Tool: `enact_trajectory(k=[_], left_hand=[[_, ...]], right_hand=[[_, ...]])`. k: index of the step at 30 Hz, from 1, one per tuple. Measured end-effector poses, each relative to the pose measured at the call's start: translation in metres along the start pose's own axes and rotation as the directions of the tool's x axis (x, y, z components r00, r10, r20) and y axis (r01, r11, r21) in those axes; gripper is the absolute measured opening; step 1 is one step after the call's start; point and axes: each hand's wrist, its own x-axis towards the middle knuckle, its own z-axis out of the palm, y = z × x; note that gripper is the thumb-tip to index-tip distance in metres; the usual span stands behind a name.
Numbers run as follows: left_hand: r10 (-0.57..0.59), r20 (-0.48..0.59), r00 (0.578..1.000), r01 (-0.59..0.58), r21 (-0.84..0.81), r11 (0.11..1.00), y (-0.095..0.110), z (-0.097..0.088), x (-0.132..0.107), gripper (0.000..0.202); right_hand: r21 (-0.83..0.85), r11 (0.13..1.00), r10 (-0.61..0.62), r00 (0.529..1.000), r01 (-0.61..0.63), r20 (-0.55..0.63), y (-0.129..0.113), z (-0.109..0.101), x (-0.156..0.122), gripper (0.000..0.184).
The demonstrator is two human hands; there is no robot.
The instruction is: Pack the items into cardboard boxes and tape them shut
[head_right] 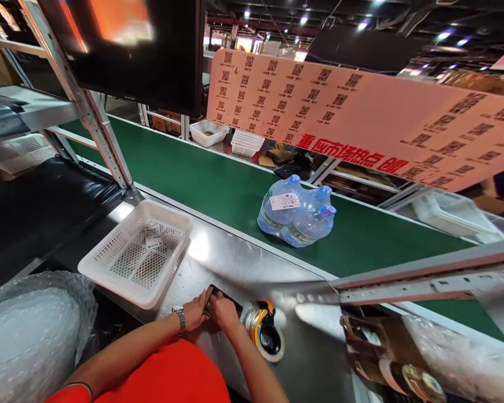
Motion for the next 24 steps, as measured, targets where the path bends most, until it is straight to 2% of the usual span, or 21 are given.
enact_trajectory(k=[3,6,9,11,13,17,19,21,24], left_hand=[[-0.015,-0.007,1.0,0.015,0.01,1.0,0.003,-0.005,0.002,0.106],[-0.01,-0.018,1.0,0.01,0.021,1.0,0.006,-0.008,0.004,0.105],[-0.005,-0.026,1.0,0.006,0.05,0.999,0.008,-0.009,0.005,0.104],[0.005,-0.039,0.999,-0.002,0.071,0.997,0.008,-0.009,0.005,0.102],[0.013,-0.057,0.998,-0.008,0.099,0.995,0.008,-0.009,0.004,0.098],[0.028,-0.073,0.997,-0.016,0.161,0.987,0.007,-0.009,0.006,0.092],[0.034,-0.081,0.996,-0.018,0.183,0.983,0.007,-0.008,0.007,0.092],[0.045,-0.101,0.994,-0.024,0.199,0.98,0.006,-0.007,0.008,0.092],[0.096,-0.132,0.987,-0.065,0.221,0.973,0.006,-0.003,0.006,0.092]], right_hand=[[0.039,0.999,0.027,0.998,-0.025,-0.05,0.024,-0.001,-0.022,0.042],[0.123,0.992,0.053,0.99,-0.037,-0.128,0.059,0.007,-0.05,0.033],[0.273,0.961,0.029,0.969,0.04,-0.246,0.089,0.022,-0.067,0.036],[0.333,0.938,0.015,0.945,0.1,-0.327,0.097,0.034,-0.07,0.038],[0.341,0.932,0.006,0.934,0.124,-0.356,0.094,0.043,-0.068,0.037],[0.196,0.976,-0.045,0.968,0.095,-0.245,0.076,0.05,-0.065,0.042],[0.116,0.99,-0.058,0.978,0.083,-0.199,0.068,0.045,-0.067,0.042],[0.094,0.991,-0.072,0.976,0.093,-0.204,0.06,0.035,-0.068,0.042],[0.091,0.982,-0.145,0.971,0.165,-0.192,0.048,0.018,-0.065,0.05]])
